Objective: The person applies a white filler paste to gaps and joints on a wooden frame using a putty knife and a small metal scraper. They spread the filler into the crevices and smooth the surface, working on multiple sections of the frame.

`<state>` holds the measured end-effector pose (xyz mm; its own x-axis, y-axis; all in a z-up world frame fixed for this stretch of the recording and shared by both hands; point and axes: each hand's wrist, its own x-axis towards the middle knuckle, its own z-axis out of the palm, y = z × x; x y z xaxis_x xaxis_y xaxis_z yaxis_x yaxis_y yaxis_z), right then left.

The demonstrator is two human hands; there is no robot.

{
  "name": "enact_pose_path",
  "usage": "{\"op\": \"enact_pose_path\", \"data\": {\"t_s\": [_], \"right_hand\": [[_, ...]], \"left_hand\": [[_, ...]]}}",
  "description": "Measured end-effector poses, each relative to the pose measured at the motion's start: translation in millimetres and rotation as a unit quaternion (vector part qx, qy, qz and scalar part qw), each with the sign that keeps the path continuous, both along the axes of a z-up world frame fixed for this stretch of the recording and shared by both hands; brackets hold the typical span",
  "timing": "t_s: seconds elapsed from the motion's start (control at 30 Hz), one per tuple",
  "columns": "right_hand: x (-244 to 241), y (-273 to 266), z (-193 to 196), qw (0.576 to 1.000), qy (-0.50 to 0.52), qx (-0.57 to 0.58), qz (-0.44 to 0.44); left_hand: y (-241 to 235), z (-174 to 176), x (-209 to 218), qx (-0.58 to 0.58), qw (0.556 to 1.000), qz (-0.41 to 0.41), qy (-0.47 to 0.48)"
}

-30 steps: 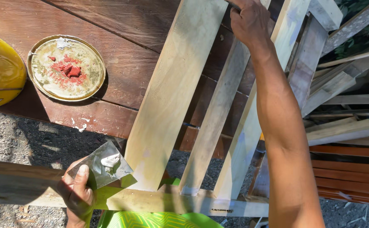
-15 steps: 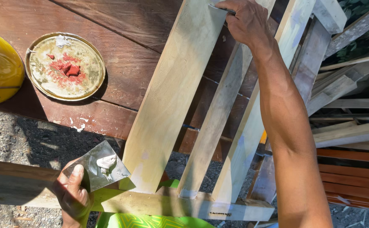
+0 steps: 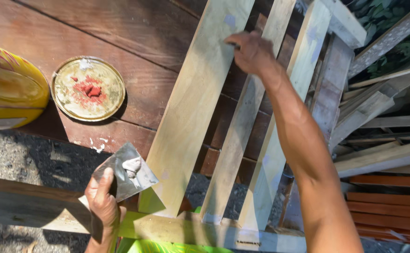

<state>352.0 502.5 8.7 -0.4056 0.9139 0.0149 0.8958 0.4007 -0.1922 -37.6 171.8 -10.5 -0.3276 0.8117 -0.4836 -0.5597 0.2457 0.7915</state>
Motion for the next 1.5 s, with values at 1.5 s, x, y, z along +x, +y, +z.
{"op": "enact_pose_path", "data": {"t_s": [1.5], "right_hand": [[-67.4,-85.4,51.7,0.988,0.034,-0.002,0.151]], "left_hand": [[-42.3,3.3,-46.1,0.155,0.987,0.027,0.024]]}}
